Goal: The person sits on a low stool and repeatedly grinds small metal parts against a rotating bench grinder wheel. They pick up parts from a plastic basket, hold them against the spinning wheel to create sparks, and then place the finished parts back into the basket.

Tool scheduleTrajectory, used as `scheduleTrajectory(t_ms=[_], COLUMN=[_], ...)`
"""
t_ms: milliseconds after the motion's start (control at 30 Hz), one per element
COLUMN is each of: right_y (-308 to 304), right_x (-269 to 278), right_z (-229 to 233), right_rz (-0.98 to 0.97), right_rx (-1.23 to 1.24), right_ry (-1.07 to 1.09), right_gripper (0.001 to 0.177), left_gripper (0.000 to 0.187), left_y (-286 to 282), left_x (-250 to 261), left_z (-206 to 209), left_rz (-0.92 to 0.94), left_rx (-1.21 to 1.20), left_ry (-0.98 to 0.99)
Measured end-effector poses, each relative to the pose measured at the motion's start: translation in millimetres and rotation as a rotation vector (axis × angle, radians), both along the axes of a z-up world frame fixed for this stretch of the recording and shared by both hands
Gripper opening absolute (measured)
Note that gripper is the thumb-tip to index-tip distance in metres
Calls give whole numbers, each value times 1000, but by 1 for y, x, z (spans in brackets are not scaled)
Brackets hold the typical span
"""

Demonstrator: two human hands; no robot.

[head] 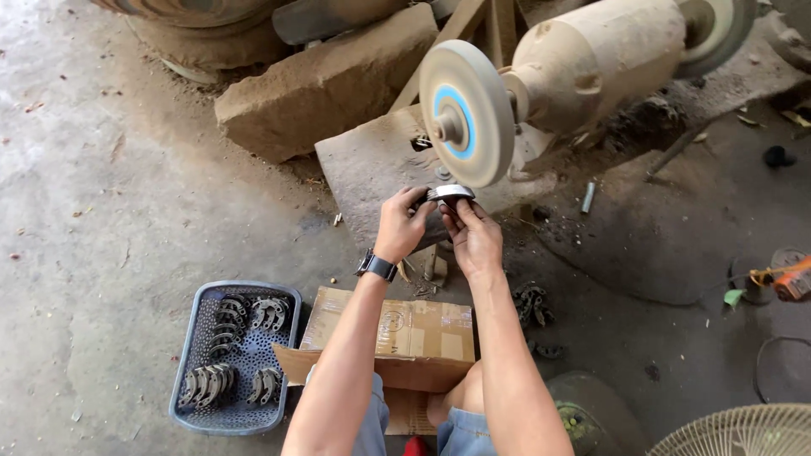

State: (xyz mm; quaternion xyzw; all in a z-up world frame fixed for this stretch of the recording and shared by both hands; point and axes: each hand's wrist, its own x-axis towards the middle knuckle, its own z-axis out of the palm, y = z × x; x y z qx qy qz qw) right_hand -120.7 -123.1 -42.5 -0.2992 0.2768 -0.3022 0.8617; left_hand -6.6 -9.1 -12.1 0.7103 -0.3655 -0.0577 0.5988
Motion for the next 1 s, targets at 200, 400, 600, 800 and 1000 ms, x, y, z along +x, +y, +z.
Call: scheduleTrajectory(t_ms=[200,400,600,800,1000], right_y=[-3,-4,-4,-6,-5], right_x=[-20,-22,-16,-1,10], right_z=[9,18,23,13,3], right_rz=[-153,-220,-254,-216,-188], right_rx=[-9,-38,-75,-80,-108], right_ry=[72,85,84,37,32], right_gripper=[24,24,23,22,15], left_gripper=[33,31,31,29,27], left_y=[-27,-39,-40,-26,-11], left_x=[-8,-12,-16,-18,-25], left_z=[-4,1,6,-3,-5], left_rz=[-146,-174,-132,-57,-78], left_rx=[45,-5,-30,-46,-67], left_ry=[547,616,577,560,632])
